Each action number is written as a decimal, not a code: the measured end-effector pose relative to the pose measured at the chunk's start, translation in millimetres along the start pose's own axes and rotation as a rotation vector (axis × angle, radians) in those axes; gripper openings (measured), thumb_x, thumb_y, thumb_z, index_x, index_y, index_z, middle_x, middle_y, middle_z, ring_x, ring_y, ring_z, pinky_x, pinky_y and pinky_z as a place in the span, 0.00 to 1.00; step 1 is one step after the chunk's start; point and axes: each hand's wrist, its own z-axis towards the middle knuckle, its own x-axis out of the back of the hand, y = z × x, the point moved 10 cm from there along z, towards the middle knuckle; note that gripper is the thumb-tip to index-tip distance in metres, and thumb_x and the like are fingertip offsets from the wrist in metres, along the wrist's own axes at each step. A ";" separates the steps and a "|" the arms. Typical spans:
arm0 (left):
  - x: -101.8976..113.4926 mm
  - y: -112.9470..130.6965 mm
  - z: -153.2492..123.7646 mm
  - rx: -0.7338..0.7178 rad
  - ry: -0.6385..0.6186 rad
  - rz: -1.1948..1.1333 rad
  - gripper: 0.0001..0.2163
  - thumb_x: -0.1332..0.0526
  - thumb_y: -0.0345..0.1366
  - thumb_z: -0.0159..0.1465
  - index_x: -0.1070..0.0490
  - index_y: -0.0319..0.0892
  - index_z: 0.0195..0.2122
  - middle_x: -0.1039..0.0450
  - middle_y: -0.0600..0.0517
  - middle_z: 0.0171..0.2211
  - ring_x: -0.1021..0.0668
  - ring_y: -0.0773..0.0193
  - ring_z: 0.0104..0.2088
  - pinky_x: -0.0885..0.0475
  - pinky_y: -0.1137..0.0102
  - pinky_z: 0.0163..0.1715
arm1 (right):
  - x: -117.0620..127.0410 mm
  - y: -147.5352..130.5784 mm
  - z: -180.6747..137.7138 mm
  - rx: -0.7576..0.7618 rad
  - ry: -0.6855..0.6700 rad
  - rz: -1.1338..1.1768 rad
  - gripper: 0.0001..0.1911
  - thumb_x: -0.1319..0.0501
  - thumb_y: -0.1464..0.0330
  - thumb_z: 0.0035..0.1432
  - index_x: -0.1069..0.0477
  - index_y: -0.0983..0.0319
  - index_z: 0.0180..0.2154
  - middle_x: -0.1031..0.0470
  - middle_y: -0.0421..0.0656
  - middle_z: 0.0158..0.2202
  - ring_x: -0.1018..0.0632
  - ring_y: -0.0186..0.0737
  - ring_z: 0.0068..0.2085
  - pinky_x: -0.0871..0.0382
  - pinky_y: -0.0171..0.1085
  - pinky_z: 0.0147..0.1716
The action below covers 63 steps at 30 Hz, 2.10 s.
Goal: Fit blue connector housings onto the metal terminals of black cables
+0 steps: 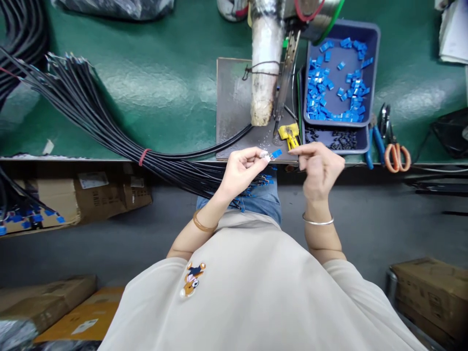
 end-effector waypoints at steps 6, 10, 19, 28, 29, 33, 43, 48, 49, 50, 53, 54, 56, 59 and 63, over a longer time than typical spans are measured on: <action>4.0 -3.2 4.5 -0.001 0.047 0.094 0.12 0.34 0.39 0.57 0.31 0.37 0.22 0.40 0.56 0.20 0.40 0.76 0.21 0.46 0.76 0.21 | 13.1 5.8 -3.7 -0.051 0.027 -0.024 0.13 0.44 0.62 0.66 0.21 0.55 0.41 0.26 0.38 0.24 0.29 0.33 0.23 0.34 0.37 0.27; 2.5 -0.7 7.0 -0.005 0.035 0.090 0.14 0.35 0.40 0.56 0.31 0.37 0.21 0.38 0.56 0.20 0.39 0.75 0.22 0.43 0.76 0.22 | -6.2 -2.8 -8.9 0.113 -0.132 -0.161 0.13 0.42 0.63 0.64 0.22 0.54 0.46 0.25 0.37 0.23 0.28 0.31 0.23 0.34 0.34 0.26; 0.7 1.3 9.7 0.010 -0.017 -0.047 0.15 0.35 0.41 0.58 0.33 0.37 0.20 0.44 0.59 0.17 0.42 0.77 0.20 0.43 0.75 0.22 | -29.3 -6.6 -20.9 0.352 -0.237 -0.272 0.13 0.40 0.66 0.63 0.22 0.57 0.48 0.35 0.34 0.18 0.38 0.26 0.19 0.41 0.30 0.23; 0.3 -2.1 7.6 0.057 -0.020 -0.036 0.14 0.33 0.43 0.57 0.32 0.38 0.24 0.41 0.59 0.19 0.42 0.76 0.20 0.45 0.74 0.22 | 11.1 5.0 -15.2 0.049 0.086 0.013 0.16 0.46 0.68 0.66 0.33 0.56 0.54 0.24 0.37 0.25 0.29 0.29 0.19 0.36 0.32 0.19; 0.6 -2.7 8.1 0.060 -0.015 -0.036 0.14 0.33 0.43 0.56 0.31 0.37 0.24 0.40 0.59 0.19 0.42 0.76 0.20 0.45 0.74 0.22 | 17.5 7.0 -15.0 0.020 0.154 0.062 0.16 0.46 0.69 0.66 0.35 0.56 0.55 0.22 0.38 0.29 0.28 0.29 0.19 0.35 0.32 0.18; 0.1 -3.6 12.0 0.048 -0.013 -0.039 0.15 0.32 0.43 0.56 0.31 0.37 0.24 0.40 0.58 0.19 0.42 0.77 0.20 0.45 0.74 0.22 | 8.2 0.4 -9.9 0.083 0.105 0.010 0.09 0.41 0.72 0.63 0.31 0.58 0.45 0.18 0.42 0.39 0.17 0.35 0.31 0.24 0.34 0.27; 1.4 4.3 23.7 -0.021 0.018 -0.047 0.16 0.32 0.46 0.57 0.31 0.38 0.25 0.39 0.58 0.19 0.39 0.77 0.19 0.42 0.76 0.21 | -25.8 -9.7 -5.5 0.232 -0.047 -0.081 0.03 0.40 0.73 0.60 0.31 0.59 0.34 0.20 0.46 0.48 0.17 0.41 0.45 0.20 0.40 0.44; -0.3 8.9 27.7 -0.021 0.006 -0.111 0.16 0.32 0.46 0.57 0.29 0.37 0.25 0.38 0.58 0.19 0.37 0.77 0.20 0.38 0.76 0.23 | -22.5 -9.0 2.3 0.180 -0.041 -0.075 0.03 0.40 0.72 0.60 0.31 0.59 0.33 0.19 0.46 0.46 0.16 0.41 0.42 0.19 0.39 0.40; -0.7 8.7 28.0 -0.016 0.003 -0.118 0.16 0.31 0.46 0.56 0.28 0.37 0.25 0.37 0.58 0.19 0.37 0.77 0.20 0.38 0.77 0.23 | -22.5 -8.3 3.2 0.171 -0.044 -0.076 0.03 0.40 0.72 0.60 0.31 0.60 0.33 0.19 0.45 0.46 0.16 0.41 0.42 0.19 0.39 0.40; -0.7 8.4 28.4 -0.015 0.003 -0.121 0.16 0.31 0.46 0.56 0.28 0.37 0.26 0.37 0.58 0.19 0.37 0.78 0.20 0.37 0.77 0.23 | -22.5 -8.0 3.7 0.169 -0.044 -0.076 0.03 0.40 0.72 0.60 0.31 0.60 0.33 0.19 0.45 0.46 0.16 0.40 0.42 0.19 0.38 0.40; 0.6 6.8 29.8 -0.020 0.023 -0.117 0.16 0.31 0.45 0.56 0.28 0.36 0.25 0.36 0.59 0.19 0.38 0.79 0.19 0.37 0.78 0.23 | -22.8 -8.6 3.8 0.195 -0.040 -0.075 0.03 0.39 0.72 0.60 0.31 0.60 0.33 0.19 0.44 0.46 0.16 0.39 0.41 0.19 0.37 0.40; 0.9 6.4 30.5 -0.024 0.029 -0.118 0.16 0.31 0.46 0.56 0.28 0.36 0.25 0.36 0.59 0.19 0.38 0.79 0.19 0.37 0.79 0.23 | -22.9 -8.8 3.8 0.205 -0.037 -0.073 0.03 0.39 0.73 0.59 0.31 0.60 0.33 0.19 0.44 0.46 0.16 0.38 0.41 0.19 0.36 0.40; 0.9 6.4 32.0 -0.037 0.035 -0.120 0.17 0.31 0.46 0.56 0.29 0.36 0.25 0.35 0.58 0.19 0.37 0.79 0.19 0.37 0.79 0.23 | -23.7 -8.9 4.2 0.217 -0.037 -0.070 0.04 0.38 0.74 0.58 0.31 0.60 0.34 0.19 0.44 0.47 0.16 0.38 0.41 0.19 0.36 0.40; 0.6 9.4 33.4 -0.060 0.036 -0.114 0.17 0.32 0.46 0.57 0.29 0.37 0.24 0.35 0.58 0.19 0.36 0.78 0.19 0.36 0.79 0.24 | -24.7 -9.9 5.9 0.225 -0.038 -0.060 0.05 0.38 0.76 0.57 0.31 0.60 0.33 0.19 0.44 0.47 0.16 0.38 0.42 0.19 0.36 0.41; 2.0 13.8 32.4 -0.063 0.047 -0.100 0.16 0.32 0.46 0.57 0.28 0.37 0.25 0.36 0.58 0.18 0.36 0.78 0.19 0.37 0.78 0.23 | -23.6 -14.9 8.5 0.247 -0.028 -0.066 0.06 0.38 0.76 0.57 0.30 0.60 0.33 0.19 0.44 0.47 0.16 0.39 0.43 0.19 0.36 0.43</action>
